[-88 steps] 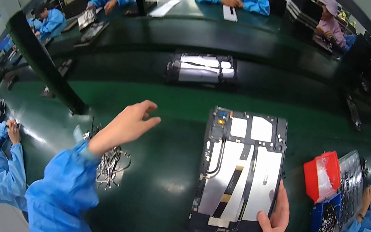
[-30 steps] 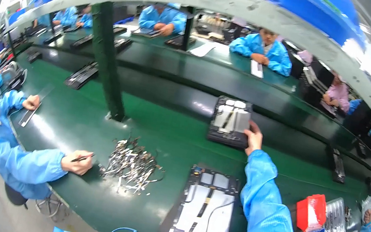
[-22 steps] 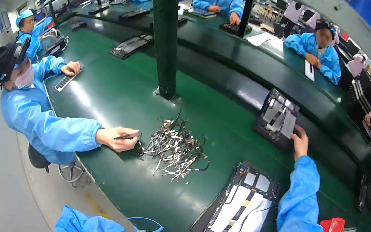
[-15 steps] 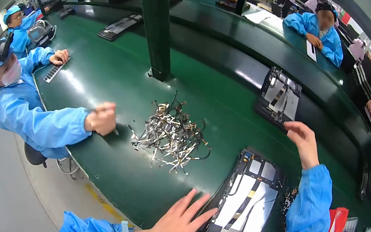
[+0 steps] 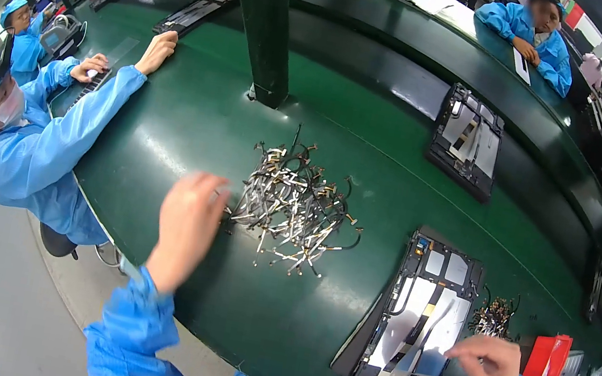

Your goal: The person assembles electronic components by hand, installing flex cables and batteries into tablet frames.

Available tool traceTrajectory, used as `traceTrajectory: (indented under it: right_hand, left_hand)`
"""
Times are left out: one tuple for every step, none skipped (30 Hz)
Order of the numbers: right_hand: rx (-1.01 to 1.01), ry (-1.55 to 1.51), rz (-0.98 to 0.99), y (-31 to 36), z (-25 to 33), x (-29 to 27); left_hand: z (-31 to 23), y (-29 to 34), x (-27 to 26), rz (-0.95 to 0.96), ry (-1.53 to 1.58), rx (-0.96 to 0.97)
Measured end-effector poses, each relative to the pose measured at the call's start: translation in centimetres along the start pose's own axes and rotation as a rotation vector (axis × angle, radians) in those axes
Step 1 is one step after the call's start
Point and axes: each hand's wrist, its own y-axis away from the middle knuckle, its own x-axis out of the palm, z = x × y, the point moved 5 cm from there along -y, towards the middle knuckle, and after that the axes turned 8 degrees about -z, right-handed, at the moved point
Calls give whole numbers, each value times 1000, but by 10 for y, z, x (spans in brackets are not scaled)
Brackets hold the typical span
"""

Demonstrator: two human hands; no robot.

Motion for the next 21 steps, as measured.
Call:
traceTrajectory:
  right_hand:
    - [38, -54, -5, 9, -3, 1]
    - [32, -55, -12, 17, -5, 2]
    - [39, -56, -33, 20, -5, 2]
    - [71, -62, -14, 28, -4, 3]
    - [105, -69, -3, 37, -3, 3]
    - [90, -94, 6, 41, -1, 4]
    - [113, -114, 8, 46, -1, 3]
    - [100, -137, 17, 50, -7, 5]
    - [102, -160, 36, 49, -9, 9]
    - [78, -195, 34, 49, -12, 12]
    - [34, -245, 24, 49, -16, 15]
    - [-9, -300, 21, 49, -19, 18]
    - [-24, -351, -10, 50, -25, 23]
    - [-20, -369, -27, 52, -33, 28]
    - [-15, -425, -49, 54, -36, 30]
    - [44, -519, -60, 58, -39, 33]
    - [136, -724, -83, 61, -45, 39]
    - [160, -836, -137, 61, -51, 43]
    - [181, -954, -186, 60, -57, 50]
    - [226, -1134, -204, 58, -64, 60]
    - [264, -1311, -209, 56, -68, 68]
  left_hand:
    - [17, -7, 9, -40, -4, -17]
    - [28, -9, 16, 21, 40, -76]
    - [36, -7, 23, 84, 86, -132]
    - [36, -8, 30, 81, 86, -126]
    - [38, -9, 36, 69, 112, -165]
    - [37, -12, 34, 87, 68, -147]
    - [39, -11, 40, 114, 103, -172]
    - [39, -12, 38, 99, 77, -114]
    - [44, -10, 33, 111, 102, -152]
    - [45, -10, 32, 105, 60, -106]
    - [55, -6, 33, 114, 81, -84]
    - [63, -5, 32, 130, 51, -43]
    - [77, 0, 39, 108, 51, -23]
    - [85, -3, 46, 145, 72, 2]
    - [84, -7, 50, 183, 86, 24]
    - [73, -9, 50, 174, 115, 54]
    - [61, -16, 50, 163, 132, 82]
    - [26, -21, 42, 162, 233, 99]
    - [-7, -21, 35, 198, 310, -65]
    - [-69, -21, 11, 314, 349, -13]
    - [-129, -21, -13, 423, 381, 30]
